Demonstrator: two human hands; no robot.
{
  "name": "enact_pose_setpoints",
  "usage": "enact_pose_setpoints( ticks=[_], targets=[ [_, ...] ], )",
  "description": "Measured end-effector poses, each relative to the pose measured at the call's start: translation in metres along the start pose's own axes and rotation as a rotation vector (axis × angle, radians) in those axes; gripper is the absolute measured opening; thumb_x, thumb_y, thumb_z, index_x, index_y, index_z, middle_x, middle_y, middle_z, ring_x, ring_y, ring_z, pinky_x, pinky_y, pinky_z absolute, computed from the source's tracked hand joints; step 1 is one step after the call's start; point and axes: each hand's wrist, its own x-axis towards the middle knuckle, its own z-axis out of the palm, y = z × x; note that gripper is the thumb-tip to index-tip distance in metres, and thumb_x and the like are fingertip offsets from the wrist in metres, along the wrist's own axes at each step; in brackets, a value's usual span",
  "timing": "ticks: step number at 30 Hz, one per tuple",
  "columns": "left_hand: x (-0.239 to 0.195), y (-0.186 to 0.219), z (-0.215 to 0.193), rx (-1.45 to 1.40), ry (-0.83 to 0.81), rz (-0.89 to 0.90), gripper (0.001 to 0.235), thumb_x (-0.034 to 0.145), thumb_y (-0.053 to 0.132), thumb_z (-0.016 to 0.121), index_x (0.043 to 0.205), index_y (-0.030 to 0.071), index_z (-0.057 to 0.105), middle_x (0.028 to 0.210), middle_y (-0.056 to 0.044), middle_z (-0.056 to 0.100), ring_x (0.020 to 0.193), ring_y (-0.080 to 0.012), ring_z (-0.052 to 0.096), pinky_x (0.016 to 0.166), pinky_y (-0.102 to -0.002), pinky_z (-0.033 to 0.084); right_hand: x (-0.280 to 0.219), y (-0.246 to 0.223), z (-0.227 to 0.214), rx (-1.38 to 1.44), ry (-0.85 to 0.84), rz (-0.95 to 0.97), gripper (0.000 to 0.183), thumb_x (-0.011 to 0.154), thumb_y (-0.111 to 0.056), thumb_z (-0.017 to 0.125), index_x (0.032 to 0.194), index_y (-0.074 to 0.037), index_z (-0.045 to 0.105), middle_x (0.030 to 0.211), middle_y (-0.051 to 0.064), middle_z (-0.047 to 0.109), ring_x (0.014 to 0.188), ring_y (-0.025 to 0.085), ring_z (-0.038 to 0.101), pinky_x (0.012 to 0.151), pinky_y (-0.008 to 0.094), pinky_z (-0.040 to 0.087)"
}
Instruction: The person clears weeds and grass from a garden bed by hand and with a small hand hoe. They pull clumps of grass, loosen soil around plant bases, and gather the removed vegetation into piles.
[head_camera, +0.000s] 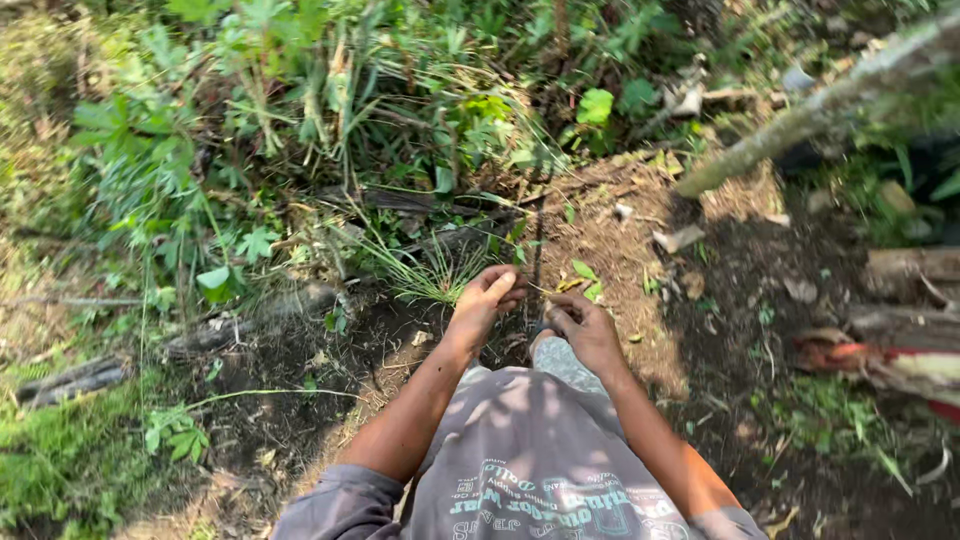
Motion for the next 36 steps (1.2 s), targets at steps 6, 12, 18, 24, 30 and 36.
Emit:
enact_pose_setpoints(
  ticks=[6, 12, 18, 24, 30, 36],
  targets=[
    [-0.008, -0.022, 0.049, 0.062, -0.178, -0.089, 0.033, 0.103, 0.026, 0.058, 0.128, 0.006, 0.064, 0.116, -0.004, 0.073, 0.102, -0.0119, 0.067, 0.091, -0.028, 0.052, -0.064, 0.016, -0.013, -0.068, 0.193, -0.061, 0.029, 0.095, -0.010, 0.068, 0.122, -0.003, 0.070, 0.113, 0.006, 0.075, 0.099, 0.012, 0.066, 0.089, 0.028, 0.054],
    [-0.026, -0.064, 0.109, 0.091, -0.390, -0.195, 0.025, 0.103, 0.024, 0.060, 0.120, 0.006, 0.066, 0.111, -0.005, 0.073, 0.096, -0.0118, 0.067, 0.086, -0.029, 0.052, -0.138, 0.035, -0.045, -0.154, 0.507, 0.043, 0.028, 0.094, -0.014, 0.071, 0.120, -0.005, 0.073, 0.100, 0.006, 0.077, 0.091, 0.011, 0.069, 0.084, 0.028, 0.055],
    [-0.061, -0.129, 0.197, 0.262, -0.542, -0.283, 0.024, 0.105, 0.021, 0.060, 0.120, 0.004, 0.066, 0.110, -0.006, 0.072, 0.096, -0.0114, 0.068, 0.085, -0.026, 0.054, -0.240, 0.075, -0.098, -0.031, 0.729, -0.049, 0.027, 0.094, -0.014, 0.071, 0.120, -0.006, 0.073, 0.096, 0.004, 0.076, 0.085, 0.010, 0.067, 0.076, 0.027, 0.054],
    [-0.117, -0.223, 0.323, 0.283, -0.802, -0.353, 0.028, 0.106, 0.021, 0.061, 0.123, -0.001, 0.065, 0.109, -0.010, 0.072, 0.093, -0.0129, 0.067, 0.083, -0.027, 0.052, -0.375, 0.156, -0.166, 0.087, 0.916, 0.076, 0.029, 0.094, -0.013, 0.067, 0.122, -0.004, 0.071, 0.098, 0.003, 0.076, 0.088, 0.007, 0.068, 0.082, 0.025, 0.054],
    [-0.183, -0.316, 0.435, 0.359, -0.931, -0.518, 0.029, 0.104, 0.022, 0.061, 0.122, 0.001, 0.064, 0.111, -0.011, 0.072, 0.097, -0.0161, 0.069, 0.085, -0.029, 0.054, -0.503, 0.246, -0.213, 0.306, 1.062, 0.215, 0.030, 0.093, -0.014, 0.071, 0.122, -0.004, 0.070, 0.099, 0.004, 0.075, 0.090, 0.010, 0.066, 0.082, 0.027, 0.054],
    [-0.224, -0.392, 0.517, 0.563, -1.129, -0.619, 0.029, 0.102, 0.029, 0.062, 0.121, 0.007, 0.067, 0.114, -0.009, 0.074, 0.102, -0.0167, 0.070, 0.089, -0.031, 0.054, -0.568, 0.282, -0.243, 0.364, 1.329, 0.257, 0.031, 0.092, -0.016, 0.072, 0.121, -0.005, 0.071, 0.105, 0.004, 0.078, 0.094, 0.010, 0.072, 0.084, 0.028, 0.056]
  ],
)
